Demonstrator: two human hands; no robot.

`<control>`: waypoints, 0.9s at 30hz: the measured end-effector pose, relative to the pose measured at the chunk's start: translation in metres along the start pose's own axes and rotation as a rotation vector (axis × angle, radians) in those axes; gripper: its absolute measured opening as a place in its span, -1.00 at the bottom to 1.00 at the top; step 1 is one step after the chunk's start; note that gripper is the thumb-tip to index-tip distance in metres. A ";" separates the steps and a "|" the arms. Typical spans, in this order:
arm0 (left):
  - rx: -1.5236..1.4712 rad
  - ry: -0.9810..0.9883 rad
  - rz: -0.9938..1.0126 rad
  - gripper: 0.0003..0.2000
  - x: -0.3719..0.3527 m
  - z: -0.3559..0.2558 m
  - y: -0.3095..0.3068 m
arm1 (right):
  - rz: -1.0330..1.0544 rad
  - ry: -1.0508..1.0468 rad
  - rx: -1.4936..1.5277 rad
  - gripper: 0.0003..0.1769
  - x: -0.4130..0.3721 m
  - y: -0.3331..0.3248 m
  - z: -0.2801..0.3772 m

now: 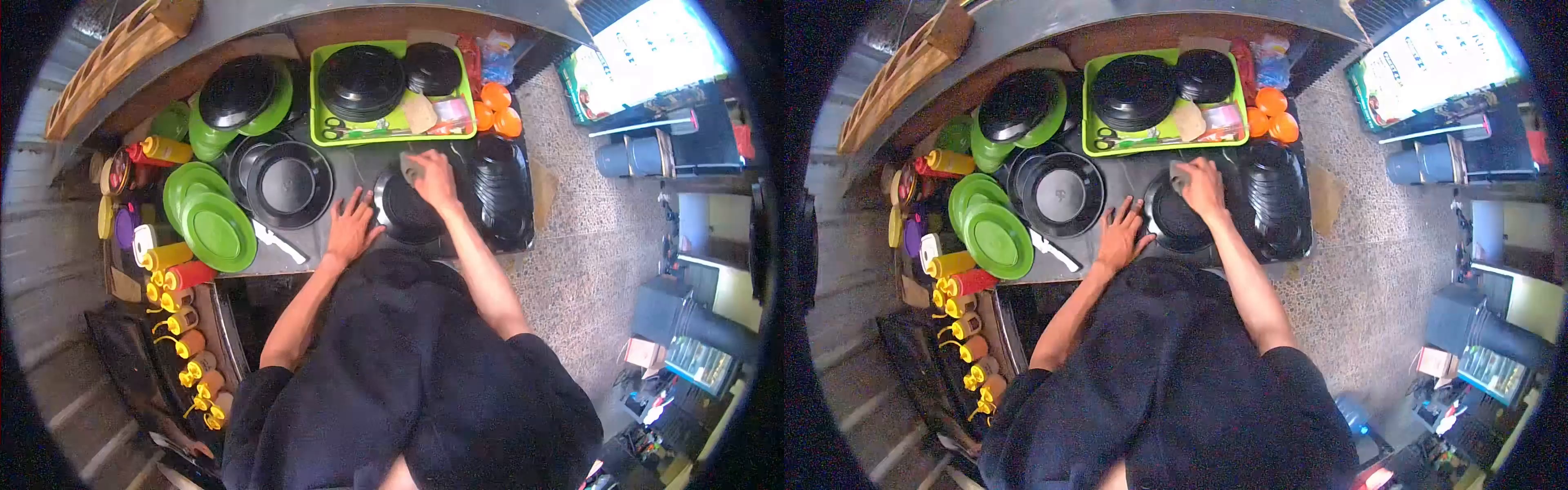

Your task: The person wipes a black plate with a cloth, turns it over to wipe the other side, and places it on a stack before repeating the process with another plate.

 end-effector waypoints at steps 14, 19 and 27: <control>-0.198 0.003 0.039 -0.35 -0.008 0.005 0.003 | -0.120 0.293 0.010 -0.41 -0.085 -0.053 -0.048; -0.247 -0.017 0.037 -0.33 -0.010 0.003 0.007 | 0.020 0.004 -0.106 -0.20 -0.072 -0.020 -0.007; -0.164 -0.021 0.030 -0.28 -0.007 0.000 0.007 | 0.149 -0.228 0.057 -0.21 -0.078 -0.005 0.046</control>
Point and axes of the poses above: each hand's wrist, its own x-axis towards the middle knuckle, its own y-axis out of the palm, z = x × y, the point moved 8 cm from there along x, towards the middle knuckle, and after that the axes turned 15 degrees about -x, right-handed, at the moved point
